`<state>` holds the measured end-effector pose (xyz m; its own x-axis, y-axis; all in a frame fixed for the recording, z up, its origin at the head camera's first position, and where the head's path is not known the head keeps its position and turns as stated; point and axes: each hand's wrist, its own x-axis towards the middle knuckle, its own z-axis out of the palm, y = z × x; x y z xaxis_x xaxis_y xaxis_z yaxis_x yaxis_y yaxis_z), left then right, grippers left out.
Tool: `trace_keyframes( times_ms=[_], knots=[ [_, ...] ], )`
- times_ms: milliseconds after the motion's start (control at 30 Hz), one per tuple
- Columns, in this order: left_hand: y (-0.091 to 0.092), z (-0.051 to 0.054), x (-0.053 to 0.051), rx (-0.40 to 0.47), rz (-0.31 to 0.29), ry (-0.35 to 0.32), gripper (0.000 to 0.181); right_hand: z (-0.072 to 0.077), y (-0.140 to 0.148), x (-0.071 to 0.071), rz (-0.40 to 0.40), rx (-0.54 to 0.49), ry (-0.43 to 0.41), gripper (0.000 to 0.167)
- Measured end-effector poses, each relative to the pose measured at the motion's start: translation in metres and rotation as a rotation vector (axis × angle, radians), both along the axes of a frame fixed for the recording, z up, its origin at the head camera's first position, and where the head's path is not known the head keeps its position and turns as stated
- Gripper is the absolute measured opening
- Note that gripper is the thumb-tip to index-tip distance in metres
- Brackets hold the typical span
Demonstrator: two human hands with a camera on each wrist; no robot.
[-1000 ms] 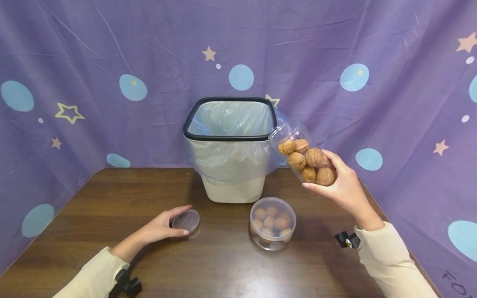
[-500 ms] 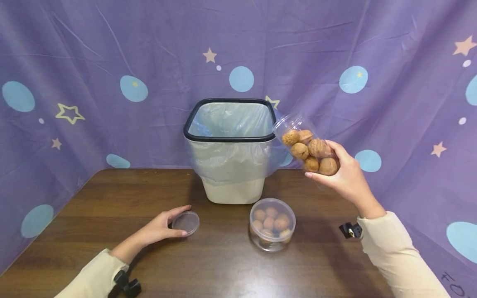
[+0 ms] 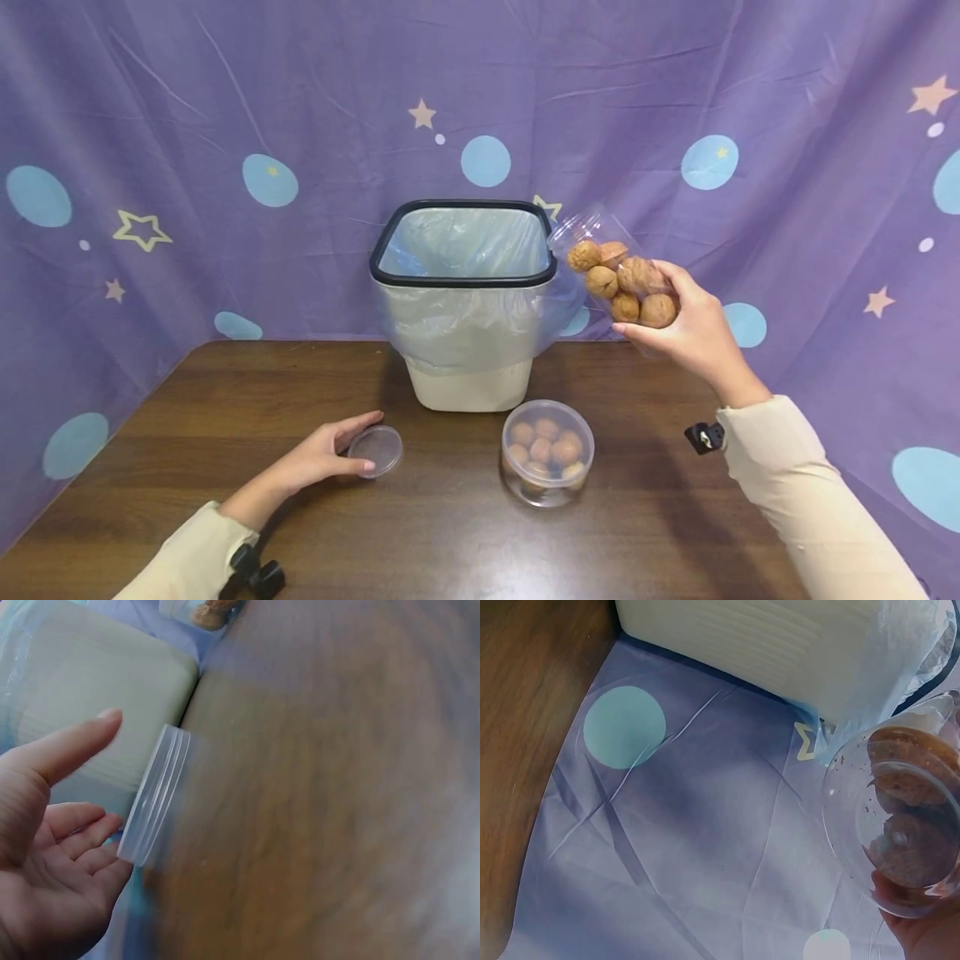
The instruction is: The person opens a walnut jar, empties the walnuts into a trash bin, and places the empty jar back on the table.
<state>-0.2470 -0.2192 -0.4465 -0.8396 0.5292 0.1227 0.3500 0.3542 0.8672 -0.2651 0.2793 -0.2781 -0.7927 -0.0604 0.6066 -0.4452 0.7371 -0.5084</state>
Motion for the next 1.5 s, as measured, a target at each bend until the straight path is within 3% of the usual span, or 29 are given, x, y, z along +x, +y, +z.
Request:
trace_keyframes(
  times_ms=[233,367,467,567,767,1167,1500],
  knots=[
    [-0.001,0.017,-0.001,-0.011,0.024,0.003,0.079,0.002,-0.001,-0.005,-0.003,0.0,-0.004,0.082],
    [-0.001,0.029,0.0,-0.064,0.069,0.055,0.078,0.004,0.0,-0.006,0.004,0.013,0.007,0.082],
    [-0.001,0.039,-0.001,-0.056,0.123,0.1,0.076,0.008,0.002,-0.008,-0.002,0.035,0.016,0.083],
    [0.001,0.049,-0.004,-0.009,0.173,0.131,0.074,0.011,0.004,-0.01,-0.003,0.05,0.029,0.083],
    [0.009,0.072,-0.009,0.088,0.257,0.096,0.072,0.012,0.006,-0.017,-0.014,0.054,0.045,0.085],
    [0.031,0.14,-0.02,0.247,0.316,0.135,0.065,0.019,0.009,-0.021,-0.023,0.098,0.076,0.087],
    [0.047,0.173,-0.029,0.318,0.362,0.178,0.061,0.031,0.008,-0.025,-0.007,0.14,0.09,0.086]
  ],
)
